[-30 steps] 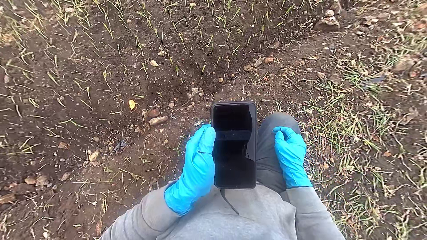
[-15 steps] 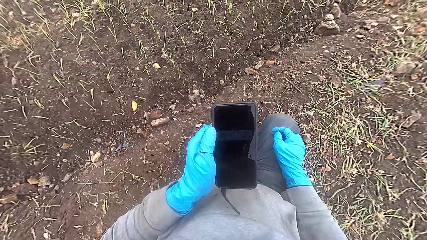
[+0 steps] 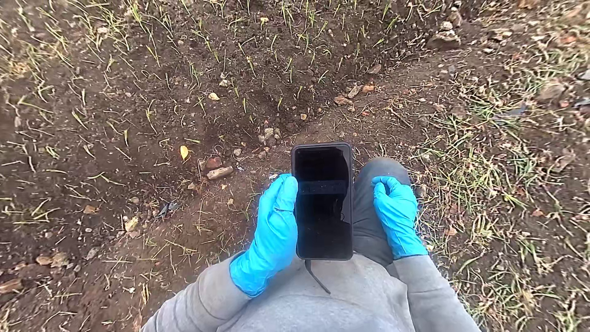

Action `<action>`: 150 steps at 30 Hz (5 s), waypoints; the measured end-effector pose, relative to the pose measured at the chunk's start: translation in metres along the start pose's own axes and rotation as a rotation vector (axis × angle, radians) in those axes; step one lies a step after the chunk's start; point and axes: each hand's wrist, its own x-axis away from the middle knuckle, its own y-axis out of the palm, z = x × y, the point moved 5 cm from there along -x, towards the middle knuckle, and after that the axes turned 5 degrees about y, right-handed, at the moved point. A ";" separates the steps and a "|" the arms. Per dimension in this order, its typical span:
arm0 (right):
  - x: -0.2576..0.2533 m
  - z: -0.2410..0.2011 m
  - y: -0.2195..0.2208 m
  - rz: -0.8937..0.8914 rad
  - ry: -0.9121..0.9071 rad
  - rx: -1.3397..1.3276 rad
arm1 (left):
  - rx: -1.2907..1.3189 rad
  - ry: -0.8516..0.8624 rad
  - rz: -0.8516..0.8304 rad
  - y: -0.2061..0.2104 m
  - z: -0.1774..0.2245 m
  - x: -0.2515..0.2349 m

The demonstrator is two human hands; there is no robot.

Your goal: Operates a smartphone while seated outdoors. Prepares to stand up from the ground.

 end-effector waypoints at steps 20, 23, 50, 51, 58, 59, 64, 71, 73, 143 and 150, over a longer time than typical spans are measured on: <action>0.001 0.002 0.001 -0.006 0.015 0.029 | -0.016 -0.019 0.028 -0.003 -0.012 0.004; 0.002 0.004 -0.001 -0.020 0.019 -0.023 | 0.001 -0.038 0.039 -0.002 -0.013 0.005; 0.026 -0.035 0.019 -0.266 -0.144 -0.574 | -0.049 -0.024 -0.001 0.011 -0.010 0.012; 0.027 -0.038 0.019 -0.271 -0.150 -0.572 | -0.046 -0.023 -0.002 0.012 -0.010 0.012; 0.015 -0.046 0.027 -0.263 -0.157 -0.517 | -0.088 -0.030 0.042 0.007 -0.009 0.011; 0.014 -0.047 0.027 -0.252 -0.158 -0.482 | -0.091 -0.029 0.043 0.006 -0.009 0.011; 0.012 -0.045 0.025 -0.223 -0.147 -0.380 | -0.093 -0.025 0.040 0.010 -0.009 0.009; 0.012 -0.038 0.027 -0.226 -0.146 -0.381 | -0.066 -0.022 0.015 0.015 -0.008 0.006; 0.012 -0.037 0.027 -0.231 -0.144 -0.365 | -0.078 -0.018 0.002 0.014 -0.010 0.006; 0.096 -0.139 -0.057 -0.612 -0.085 -0.846 | 0.017 -0.157 0.007 -0.001 -0.041 0.005; 0.098 -0.141 -0.057 -0.621 -0.111 -0.806 | 0.006 -0.150 0.017 -0.004 -0.041 0.009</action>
